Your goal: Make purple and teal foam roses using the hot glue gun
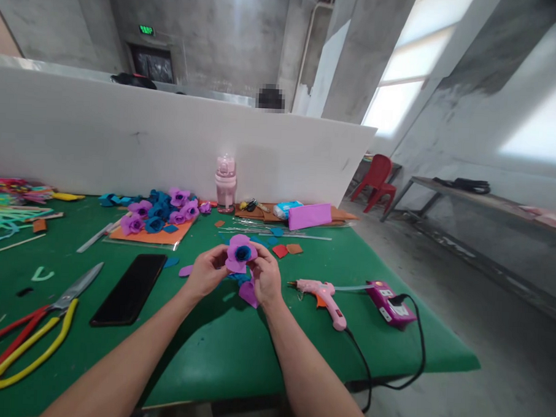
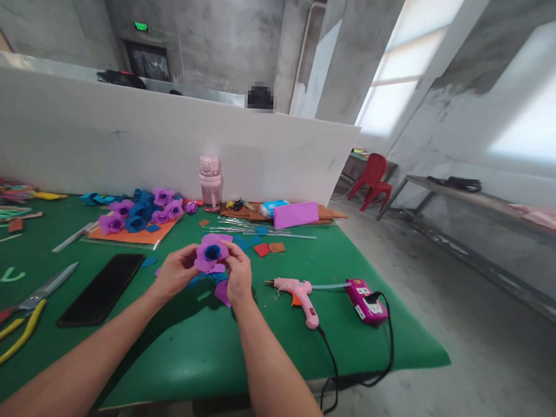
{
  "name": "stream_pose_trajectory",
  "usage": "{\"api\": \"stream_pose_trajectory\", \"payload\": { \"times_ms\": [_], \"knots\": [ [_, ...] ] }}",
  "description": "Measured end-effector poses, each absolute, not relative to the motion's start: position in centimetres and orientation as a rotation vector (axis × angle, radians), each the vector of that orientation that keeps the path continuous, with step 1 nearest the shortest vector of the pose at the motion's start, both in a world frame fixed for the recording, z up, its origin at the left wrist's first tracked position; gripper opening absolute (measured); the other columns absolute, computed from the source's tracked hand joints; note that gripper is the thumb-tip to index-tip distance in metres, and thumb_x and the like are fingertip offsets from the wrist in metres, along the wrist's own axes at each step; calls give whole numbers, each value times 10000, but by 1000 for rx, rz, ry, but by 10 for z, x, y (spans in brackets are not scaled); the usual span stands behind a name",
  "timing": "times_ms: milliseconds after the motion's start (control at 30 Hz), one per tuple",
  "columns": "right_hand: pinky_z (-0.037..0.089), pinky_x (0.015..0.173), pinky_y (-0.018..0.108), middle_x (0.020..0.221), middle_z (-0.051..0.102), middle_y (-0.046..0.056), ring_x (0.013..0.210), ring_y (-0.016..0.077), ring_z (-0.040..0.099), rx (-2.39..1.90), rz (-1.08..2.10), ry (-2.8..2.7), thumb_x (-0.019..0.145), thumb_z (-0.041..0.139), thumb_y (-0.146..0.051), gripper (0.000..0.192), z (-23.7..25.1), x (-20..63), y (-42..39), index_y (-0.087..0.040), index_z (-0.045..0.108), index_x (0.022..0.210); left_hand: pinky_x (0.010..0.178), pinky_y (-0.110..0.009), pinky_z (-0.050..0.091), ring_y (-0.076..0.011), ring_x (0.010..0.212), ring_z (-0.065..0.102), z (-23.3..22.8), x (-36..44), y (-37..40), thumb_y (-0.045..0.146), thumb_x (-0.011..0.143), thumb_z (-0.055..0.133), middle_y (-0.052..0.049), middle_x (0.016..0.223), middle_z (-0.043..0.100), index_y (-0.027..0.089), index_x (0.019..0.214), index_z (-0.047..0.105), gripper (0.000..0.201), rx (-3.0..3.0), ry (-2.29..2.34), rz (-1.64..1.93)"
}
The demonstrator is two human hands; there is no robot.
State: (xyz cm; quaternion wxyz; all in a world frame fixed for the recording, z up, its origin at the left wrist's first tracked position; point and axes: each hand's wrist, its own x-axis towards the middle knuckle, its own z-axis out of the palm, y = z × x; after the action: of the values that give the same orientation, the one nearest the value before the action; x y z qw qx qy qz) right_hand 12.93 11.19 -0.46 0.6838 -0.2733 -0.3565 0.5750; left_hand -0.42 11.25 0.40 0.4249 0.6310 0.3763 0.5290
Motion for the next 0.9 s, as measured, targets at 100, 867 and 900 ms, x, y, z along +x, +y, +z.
{"api": "stream_pose_trajectory", "payload": {
  "times_ms": [100,867,900],
  "knots": [
    [475,645,250,799,676,-1,716,154,579,-612,1288,-800,570,535,-141,273,-2,130,111,-214,702,773,657,-252,477,-149,679,583,10,-1,109,241,580,752,-14,759,657,168,833,664,277,1480,920,1312],
    [433,581,223,647,608,-17,577,104,521,-797,1169,-1002,656,627,-286,126,-2,131,110,-178,593,711,554,-268,478,-140,542,601,13,1,110,294,617,750,-4,633,644,147,888,620,335,1175,826,1279],
    [432,580,224,639,604,-18,578,105,520,-822,1141,-1026,657,626,-291,126,-2,131,110,-178,588,699,549,-266,479,-136,540,601,12,2,111,292,610,756,1,640,642,151,895,618,347,1150,814,1270]
  ]
}}
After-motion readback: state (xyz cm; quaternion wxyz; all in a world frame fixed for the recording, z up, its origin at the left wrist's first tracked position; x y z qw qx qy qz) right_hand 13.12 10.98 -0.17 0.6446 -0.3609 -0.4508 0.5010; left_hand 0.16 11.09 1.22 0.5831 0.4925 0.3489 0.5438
